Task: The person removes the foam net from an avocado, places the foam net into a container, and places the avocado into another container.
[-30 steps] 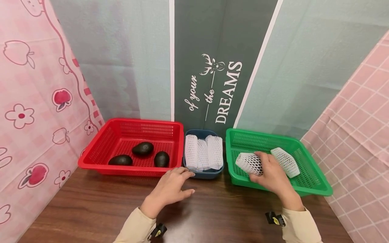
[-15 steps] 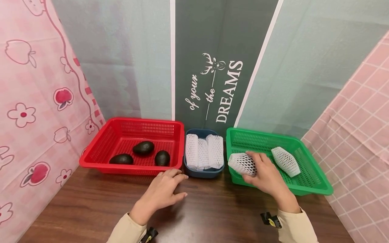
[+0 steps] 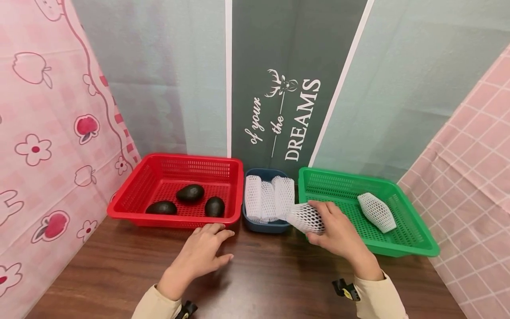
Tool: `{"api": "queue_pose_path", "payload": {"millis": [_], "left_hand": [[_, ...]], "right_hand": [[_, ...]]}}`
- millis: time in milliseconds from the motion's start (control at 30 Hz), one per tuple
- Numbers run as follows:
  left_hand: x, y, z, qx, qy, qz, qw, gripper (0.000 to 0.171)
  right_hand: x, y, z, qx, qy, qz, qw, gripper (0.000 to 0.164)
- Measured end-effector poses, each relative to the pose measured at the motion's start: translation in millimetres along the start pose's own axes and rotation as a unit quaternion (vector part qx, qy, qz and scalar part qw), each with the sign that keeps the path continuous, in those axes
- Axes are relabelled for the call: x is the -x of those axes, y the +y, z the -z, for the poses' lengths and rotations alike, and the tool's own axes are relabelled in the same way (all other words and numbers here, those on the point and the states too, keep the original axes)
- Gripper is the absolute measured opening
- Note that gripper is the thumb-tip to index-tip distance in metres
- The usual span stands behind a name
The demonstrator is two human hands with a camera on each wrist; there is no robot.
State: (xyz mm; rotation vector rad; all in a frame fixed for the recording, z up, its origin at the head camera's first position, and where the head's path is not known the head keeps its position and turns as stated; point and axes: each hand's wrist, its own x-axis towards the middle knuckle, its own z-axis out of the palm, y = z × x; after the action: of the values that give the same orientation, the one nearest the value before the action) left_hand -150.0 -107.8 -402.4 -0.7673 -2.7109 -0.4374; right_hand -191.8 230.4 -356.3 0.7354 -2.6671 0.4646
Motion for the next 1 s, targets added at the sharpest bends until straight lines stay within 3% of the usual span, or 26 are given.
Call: {"api": "queue_pose_path", "payload": {"millis": [300,800,1000], "left_hand": [[9.0,-12.3,-0.9,0.011,0.017,0.002,0.9998,0.046],[13.9,-21.5,-11.0,0.021,0.017,0.005,0.9996,0.043],[14.5,-25.4,-17.1,0.032,0.009,0.009,0.9994,0.042]], "right_hand": [[-4,-15,-13,-0.017,0.002,0.029,0.999,0.073],[-5,-30,-33,-0.024,0.020,0.069,0.997,0.070],[-4,-35,-44,-0.041,0.004,0.058,0.997,0.069]]}}
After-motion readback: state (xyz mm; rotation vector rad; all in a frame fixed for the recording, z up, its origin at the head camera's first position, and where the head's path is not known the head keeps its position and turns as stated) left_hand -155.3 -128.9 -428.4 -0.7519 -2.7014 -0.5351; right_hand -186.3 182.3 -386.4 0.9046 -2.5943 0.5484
